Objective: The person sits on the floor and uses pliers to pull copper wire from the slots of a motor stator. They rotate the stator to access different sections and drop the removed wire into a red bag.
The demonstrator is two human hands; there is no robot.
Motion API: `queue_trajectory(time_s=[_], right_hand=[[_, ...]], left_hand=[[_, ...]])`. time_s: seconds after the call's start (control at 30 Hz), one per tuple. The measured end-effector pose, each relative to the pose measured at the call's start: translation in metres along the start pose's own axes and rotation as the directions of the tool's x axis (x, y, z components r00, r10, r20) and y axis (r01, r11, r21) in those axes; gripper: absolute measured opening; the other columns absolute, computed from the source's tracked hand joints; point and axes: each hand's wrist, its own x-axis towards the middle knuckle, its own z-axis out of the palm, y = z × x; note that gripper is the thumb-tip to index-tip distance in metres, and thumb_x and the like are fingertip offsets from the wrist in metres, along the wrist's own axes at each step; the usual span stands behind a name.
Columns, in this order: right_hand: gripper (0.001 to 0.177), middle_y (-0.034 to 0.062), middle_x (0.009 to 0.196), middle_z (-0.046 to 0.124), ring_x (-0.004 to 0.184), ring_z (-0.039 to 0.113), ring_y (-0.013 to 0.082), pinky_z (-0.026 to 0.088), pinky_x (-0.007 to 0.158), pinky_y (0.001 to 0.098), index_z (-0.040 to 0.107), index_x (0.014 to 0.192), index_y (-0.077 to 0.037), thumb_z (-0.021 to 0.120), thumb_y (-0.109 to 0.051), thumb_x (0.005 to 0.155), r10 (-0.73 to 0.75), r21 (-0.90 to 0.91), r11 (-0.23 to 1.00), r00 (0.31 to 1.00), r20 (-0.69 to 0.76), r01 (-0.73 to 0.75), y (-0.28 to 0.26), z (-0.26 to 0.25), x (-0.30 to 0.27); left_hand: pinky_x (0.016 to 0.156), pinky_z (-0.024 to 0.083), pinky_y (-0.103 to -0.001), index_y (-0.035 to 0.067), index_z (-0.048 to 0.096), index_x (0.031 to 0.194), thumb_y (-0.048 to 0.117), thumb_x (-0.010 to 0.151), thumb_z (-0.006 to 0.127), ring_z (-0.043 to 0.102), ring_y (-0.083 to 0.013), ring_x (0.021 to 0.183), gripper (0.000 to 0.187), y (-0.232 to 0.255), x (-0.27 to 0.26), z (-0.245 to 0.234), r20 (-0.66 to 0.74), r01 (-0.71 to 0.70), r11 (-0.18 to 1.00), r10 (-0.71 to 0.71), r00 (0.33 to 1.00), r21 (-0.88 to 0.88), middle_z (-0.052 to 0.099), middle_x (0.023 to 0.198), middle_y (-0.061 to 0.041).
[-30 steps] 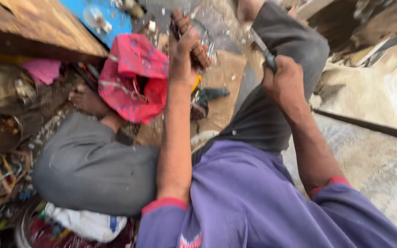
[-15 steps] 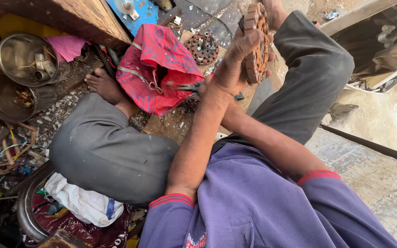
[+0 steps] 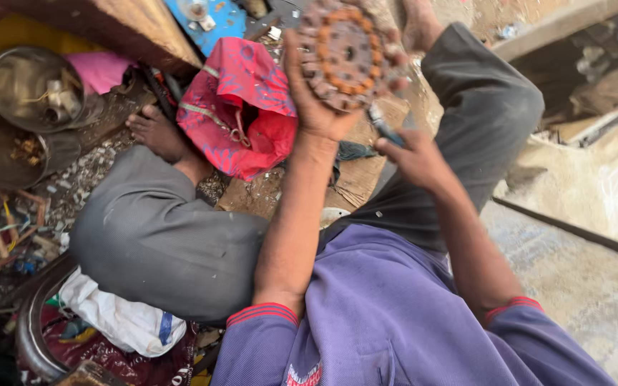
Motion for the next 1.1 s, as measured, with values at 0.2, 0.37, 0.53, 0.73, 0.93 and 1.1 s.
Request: queue_trajectory(time_s=[0.2, 0.37, 0.53, 0.73, 0.93, 1.1], right_hand=[[0.032, 0.005, 0.099, 0.075, 0.097, 0.067, 0.0098, 0.052, 0.09, 0.0283, 0.072, 0.114, -0.001, 0.066, -0.029, 0.098, -0.387, 0.365, 0.872, 0.916, 0.104, 0.327, -0.018, -0.079, -0.068], [0.032, 0.004, 0.094, 0.076, 0.088, 0.067, 0.0106, 0.054, 0.082, 0.0281, 0.073, 0.11, -0.001, 0.063, -0.03, 0.099, -0.362, 0.361, 0.896, 0.896, 0.256, 0.259, -0.03, -0.077, -0.065], [0.035, 0.0047, 0.089, 0.074, 0.082, 0.066, 0.012, 0.056, 0.077, 0.0278, 0.074, 0.104, 0.001, 0.063, -0.032, 0.101, -0.322, 0.442, 0.88, 0.903, 0.285, 0.174, -0.03, -0.071, -0.052], [0.027, 0.0143, 0.114, 0.072, 0.102, 0.07, 0.0315, 0.057, 0.091, 0.0507, 0.07, 0.098, -0.002, 0.067, -0.028, 0.1, -0.336, 0.985, 0.097, 0.926, 0.169, -0.145, -0.047, -0.011, -0.064], [0.039, 0.016, 0.117, 0.067, 0.106, 0.066, 0.0318, 0.054, 0.091, 0.0487, 0.068, 0.097, 0.0, 0.063, -0.038, 0.103, -0.534, 0.94, -0.043, 0.803, 0.265, -0.339, -0.017, -0.007, -0.047], [0.042, 0.0129, 0.091, 0.063, 0.078, 0.061, 0.0241, 0.047, 0.066, 0.0378, 0.06, 0.091, -0.004, 0.066, -0.043, 0.106, -0.467, 0.962, 0.117, 0.841, 0.273, -0.247, -0.003, -0.009, -0.04]], left_hand=[[0.083, 0.062, -0.05, 0.006, 0.05, 0.149, 0.07, 0.095, 0.057, 0.069, -0.0414, 0.107, 0.084, 0.008, 0.002, -0.003, 0.051, -0.066, 0.996, 0.063, 0.997, 0.063, 0.063, 0.129, -0.027], [0.077, 0.062, -0.047, 0.002, 0.049, 0.148, 0.066, 0.094, 0.061, 0.07, -0.0366, 0.102, 0.084, -0.002, 0.003, -0.014, -0.072, -0.078, 0.98, 0.093, 0.993, 0.183, 0.064, 0.13, -0.026], [0.075, 0.062, -0.044, 0.005, 0.048, 0.15, 0.063, 0.094, 0.064, 0.069, -0.0324, 0.1, 0.081, -0.004, 0.004, -0.028, -0.086, -0.095, 0.932, 0.133, 0.987, 0.349, 0.066, 0.126, -0.023], [0.071, 0.061, -0.046, 0.003, 0.046, 0.146, 0.061, 0.098, 0.061, 0.069, -0.0331, 0.098, 0.077, -0.038, 0.016, -0.029, -0.252, -0.276, 0.908, 0.361, 0.898, 0.314, 0.066, 0.123, -0.019], [0.079, 0.062, -0.049, 0.012, 0.045, 0.146, 0.061, 0.088, 0.062, 0.069, -0.033, 0.106, 0.078, -0.052, 0.005, -0.022, -0.159, -0.2, 0.964, 0.229, 0.961, 0.175, 0.063, 0.13, -0.017], [0.076, 0.06, -0.045, 0.002, 0.041, 0.153, 0.054, 0.095, 0.072, 0.064, -0.0352, 0.108, 0.084, -0.034, 0.013, -0.02, -0.086, -0.056, 0.925, 0.095, 0.992, 0.376, 0.059, 0.136, -0.023]])
